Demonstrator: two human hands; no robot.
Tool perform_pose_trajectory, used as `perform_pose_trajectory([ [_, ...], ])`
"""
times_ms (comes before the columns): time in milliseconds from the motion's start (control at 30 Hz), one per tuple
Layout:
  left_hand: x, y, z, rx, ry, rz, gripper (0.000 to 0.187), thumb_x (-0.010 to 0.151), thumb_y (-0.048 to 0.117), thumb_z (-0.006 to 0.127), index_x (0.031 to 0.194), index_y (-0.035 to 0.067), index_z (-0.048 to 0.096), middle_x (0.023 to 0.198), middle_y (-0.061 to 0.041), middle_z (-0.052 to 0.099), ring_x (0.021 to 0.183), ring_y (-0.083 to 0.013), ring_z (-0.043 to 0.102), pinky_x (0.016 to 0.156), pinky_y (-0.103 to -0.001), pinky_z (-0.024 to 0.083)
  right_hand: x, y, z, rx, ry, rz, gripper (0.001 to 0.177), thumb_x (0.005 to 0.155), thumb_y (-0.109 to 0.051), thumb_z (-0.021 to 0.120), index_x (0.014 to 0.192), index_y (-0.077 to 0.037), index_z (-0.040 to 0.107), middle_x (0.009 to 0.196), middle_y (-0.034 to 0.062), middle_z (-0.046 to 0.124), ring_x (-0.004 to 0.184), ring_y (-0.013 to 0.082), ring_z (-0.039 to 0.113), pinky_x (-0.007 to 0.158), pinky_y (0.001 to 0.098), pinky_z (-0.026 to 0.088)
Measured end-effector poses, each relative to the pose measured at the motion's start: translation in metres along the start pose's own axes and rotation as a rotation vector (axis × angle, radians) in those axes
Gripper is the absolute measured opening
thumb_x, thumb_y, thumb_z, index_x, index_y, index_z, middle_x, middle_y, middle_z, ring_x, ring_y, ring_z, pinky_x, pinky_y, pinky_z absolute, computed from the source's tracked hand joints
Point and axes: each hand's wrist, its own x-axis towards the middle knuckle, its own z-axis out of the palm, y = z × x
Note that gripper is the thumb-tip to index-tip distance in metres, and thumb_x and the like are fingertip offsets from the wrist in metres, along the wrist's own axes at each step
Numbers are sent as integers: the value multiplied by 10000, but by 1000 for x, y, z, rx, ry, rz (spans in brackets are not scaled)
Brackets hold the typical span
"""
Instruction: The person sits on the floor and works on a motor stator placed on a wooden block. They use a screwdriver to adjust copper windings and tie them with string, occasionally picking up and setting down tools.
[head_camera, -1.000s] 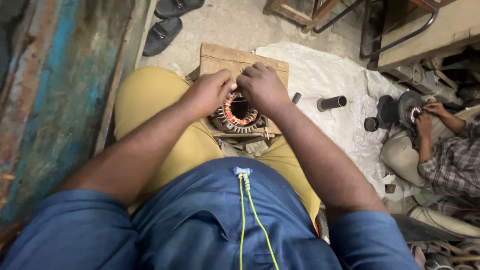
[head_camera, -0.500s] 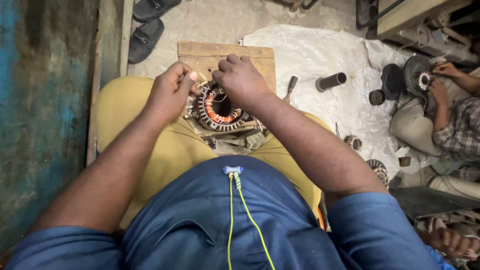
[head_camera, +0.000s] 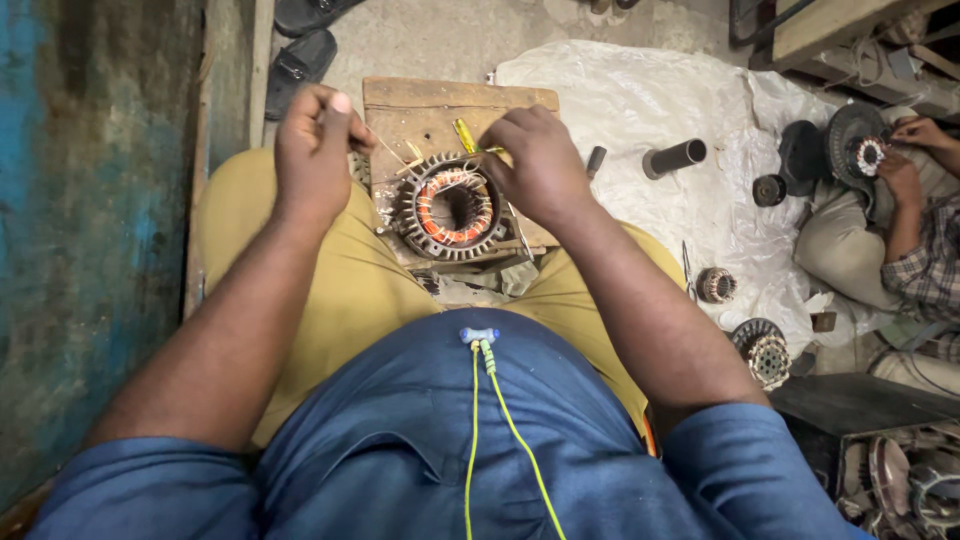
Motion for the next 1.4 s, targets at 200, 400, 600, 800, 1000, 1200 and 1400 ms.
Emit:
perform_pose_trajectory([
  [200, 11, 9, -7, -4, 54, 98, 169, 1169, 204, 546, 1088, 57, 531, 852, -15, 616, 754, -105, 646, 725, -271, 581, -36, 17, -3, 235, 117, 241, 191, 942, -179, 805, 1036, -48, 704, 988, 92, 697, 939, 246, 667, 833, 355, 536],
  [400, 5, 25, -9, 103, -50, 133, 186, 1188, 209, 561, 1092, 53, 530, 871, -7, 600, 766, -81, 596, 734, -256, 553, -75, 27, -3, 930, 173, 719, 316, 958, -270, 756, 1186, -61, 689, 932, -41, 641, 823, 71, 529, 715, 242, 435],
  [600, 4, 15, -10, 54, 124, 136, 158, 1162, 185, 550, 1072, 56, 535, 843, 4, 597, 722, -74, 583, 687, -249, 531, -52, 9, 13, 407, 81, 382, 474, 793, -289, 906, 1121, -20, 696, 871, 65, 576, 795, 157, 548, 702, 323, 491],
  [800, 17, -1, -16, 52, 168, 73, 159, 1127, 196, 563, 1048, 60, 546, 806, 10, 597, 672, -67, 581, 632, -244, 533, -16, -12, 27, 46, 35, 179, 151, 863, -187, 813, 1007, -151, 785, 1002, 93, 700, 884, 298, 687, 760, 427, 553],
  [1000, 26, -15, -22, 91, 170, 42, 178, 1126, 206, 583, 1037, 55, 554, 800, 8, 594, 660, -68, 582, 613, -240, 528, -13, -18, 14, 133, -18, 120, 78, 928, -116, 722, 995, -79, 705, 1007, 100, 679, 935, 307, 668, 794, 419, 526],
  [1200, 31, -18, -19, 61, 166, 45, 191, 1121, 210, 582, 1015, 55, 545, 780, 8, 603, 635, -68, 583, 588, -242, 526, -21, -32, 14, 546, -192, 64, 134, 1031, -182, 674, 1032, -55, 629, 1017, 85, 626, 975, 207, 629, 883, 341, 504],
  [1400, 25, -6, -19, 486, 165, -98, 175, 1007, 223, 688, 997, 92, 572, 859, 2, 647, 745, -116, 629, 675, -296, 534, -46, -40, 15, 611, -198, 155, 100, 1030, -143, 643, 1032, -52, 602, 1219, 108, 668, 1043, 237, 640, 877, 347, 527],
])
